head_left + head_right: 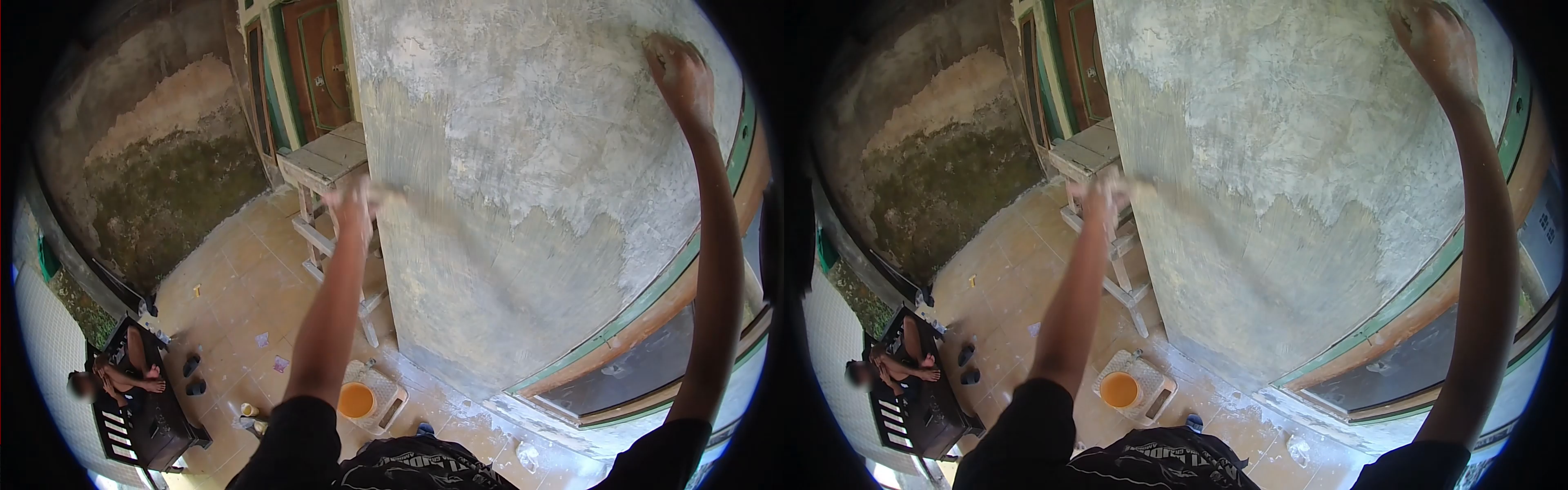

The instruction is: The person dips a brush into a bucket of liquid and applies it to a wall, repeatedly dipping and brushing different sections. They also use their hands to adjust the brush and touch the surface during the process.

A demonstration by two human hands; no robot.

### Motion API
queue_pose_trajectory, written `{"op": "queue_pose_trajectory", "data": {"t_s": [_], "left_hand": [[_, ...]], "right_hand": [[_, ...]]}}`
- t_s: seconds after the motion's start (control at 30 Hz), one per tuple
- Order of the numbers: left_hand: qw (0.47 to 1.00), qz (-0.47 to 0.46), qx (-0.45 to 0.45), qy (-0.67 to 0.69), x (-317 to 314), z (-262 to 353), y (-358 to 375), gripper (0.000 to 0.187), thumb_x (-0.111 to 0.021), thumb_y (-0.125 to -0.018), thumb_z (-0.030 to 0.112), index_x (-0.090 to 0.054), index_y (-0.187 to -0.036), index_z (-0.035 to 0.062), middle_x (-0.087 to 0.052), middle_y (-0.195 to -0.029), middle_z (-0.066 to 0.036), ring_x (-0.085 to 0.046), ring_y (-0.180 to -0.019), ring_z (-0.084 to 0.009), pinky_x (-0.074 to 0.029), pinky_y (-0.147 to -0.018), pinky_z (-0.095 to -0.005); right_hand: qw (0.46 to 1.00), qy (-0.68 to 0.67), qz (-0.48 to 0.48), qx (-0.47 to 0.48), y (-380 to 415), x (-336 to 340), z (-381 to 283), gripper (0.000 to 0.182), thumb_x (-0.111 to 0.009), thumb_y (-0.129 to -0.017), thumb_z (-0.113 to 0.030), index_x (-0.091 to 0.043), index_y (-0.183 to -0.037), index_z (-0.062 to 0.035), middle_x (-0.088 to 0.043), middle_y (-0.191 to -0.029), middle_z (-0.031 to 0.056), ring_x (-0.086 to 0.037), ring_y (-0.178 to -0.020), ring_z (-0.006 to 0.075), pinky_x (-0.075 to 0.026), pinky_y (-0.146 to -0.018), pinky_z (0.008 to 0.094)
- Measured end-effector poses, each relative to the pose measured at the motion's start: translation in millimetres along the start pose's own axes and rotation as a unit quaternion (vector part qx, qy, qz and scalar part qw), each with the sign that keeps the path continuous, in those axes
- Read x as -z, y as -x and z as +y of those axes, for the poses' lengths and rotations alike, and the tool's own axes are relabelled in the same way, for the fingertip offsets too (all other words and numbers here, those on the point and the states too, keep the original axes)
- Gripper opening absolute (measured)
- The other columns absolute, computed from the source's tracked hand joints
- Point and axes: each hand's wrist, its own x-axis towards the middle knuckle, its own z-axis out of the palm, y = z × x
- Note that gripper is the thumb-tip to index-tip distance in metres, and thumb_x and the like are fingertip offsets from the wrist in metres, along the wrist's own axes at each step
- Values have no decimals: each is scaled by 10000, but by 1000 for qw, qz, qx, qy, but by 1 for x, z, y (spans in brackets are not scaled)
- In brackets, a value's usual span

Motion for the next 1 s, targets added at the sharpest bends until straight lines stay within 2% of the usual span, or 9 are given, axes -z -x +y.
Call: {"op": "queue_pose_trajectory", "data": {"t_s": [0.07, 0.1, 0.23, 0.4, 0.53, 0.87, 0.9, 0.97, 1.0], "left_hand": [[981, -126, -146, 30, -33, 80, -10, 217, -525, -812, 198, -558, -952, 34, -567, -878, -90, -579, -755, -207, -509, -663, -310], [983, -70, -144, 88, -53, 112, -13, 196, -485, -801, 121, -543, -963, 26, -570, -882, -97, -587, -765, -219, -514, -678, -316], [932, -155, -214, 249, -77, 152, 1, 202, -504, -794, 111, -537, -985, 53, -560, -928, -81, -569, -893, -209, -466, -812, -340], [991, -69, -40, 107, -5, -13, 40, 293, -568, -748, 182, -541, -1021, 79, -563, -944, -67, -558, -887, -206, -453, -828, -327], [992, -35, 122, 4, 10, -57, 109, 302, -532, -824, 220, -510, -1051, 22, -497, -1080, -126, -512, -1009, -244, -438, -886, -383], [940, -140, -199, 237, -98, 83, 115, 181, -511, -834, 42, -558, -1006, 14, -577, -963, -98, -570, -891, -207, -485, -806, -321], [913, -113, -391, 20, -84, 61, 115, 178, -513, -835, 55, -560, -1000, 7, -575, -987, -97, -565, -881, -199, -450, -824, -314], [835, -98, -509, -186, -67, 23, 124, 169, -522, -826, 55, -569, -979, -2, -574, -1020, -92, -560, -879, -190, -406, -849, -306], [860, -119, -466, -173, -62, 8, 130, 161, -530, -816, 41, -575, -963, -5, -576, -1030, -88, -560, -887, -188, -397, -856, -305]], "right_hand": [[1000, -18, -6, -10, 0, 0, 1, 232, -595, -786, -217, -625, -963, -68, -620, -988, 106, -574, -929, 270, -454, -814, 355], [1000, -18, -6, -10, -2, 7, -6, 232, -595, -786, -217, -625, -963, -68, -620, -988, 106, -574, -929, 270, -454, -814, 355], [999, -7, -21, -34, -2, 9, -10, 230, -592, -788, -217, -625, -960, -68, -621, -986, 106, -574, -928, 270, -455, -813, 355], [1000, 1, 5, -6, 1, -3, 3, 227, -590, -790, -220, -627, -959, -73, -621, -980, 105, -574, -921, 270, -452, -815, 355], [1000, 18, 10, 13, 1, 3, 1, 232, -592, -791, -227, -626, -966, -80, -620, -975, 106, -574, -915, 270, -451, -813, 356], [1000, 16, 19, -10, 2, -5, 4, 233, -600, -783, -234, -628, -969, -96, -621, -971, 101, -581, -899, 270, -458, -797, 357], [1000, 18, 19, -10, 2, -4, 4, 233, -600, -783, -234, -628, -969, -96, -621, -971, 101, -581, -899, 270, -458, -797, 357], [1000, -11, -2, -8, 2, -2, 5, 240, -601, -779, -230, -628, -975, -95, -621, -975, 100, -581, -899, 272, -459, -798, 358], [1000, -9, 1, -9, 2, -3, 6, 240, -601, -779, -230, -628, -975, -95, -621, -975, 100, -581, -899, 272, -459, -798, 358]]}}
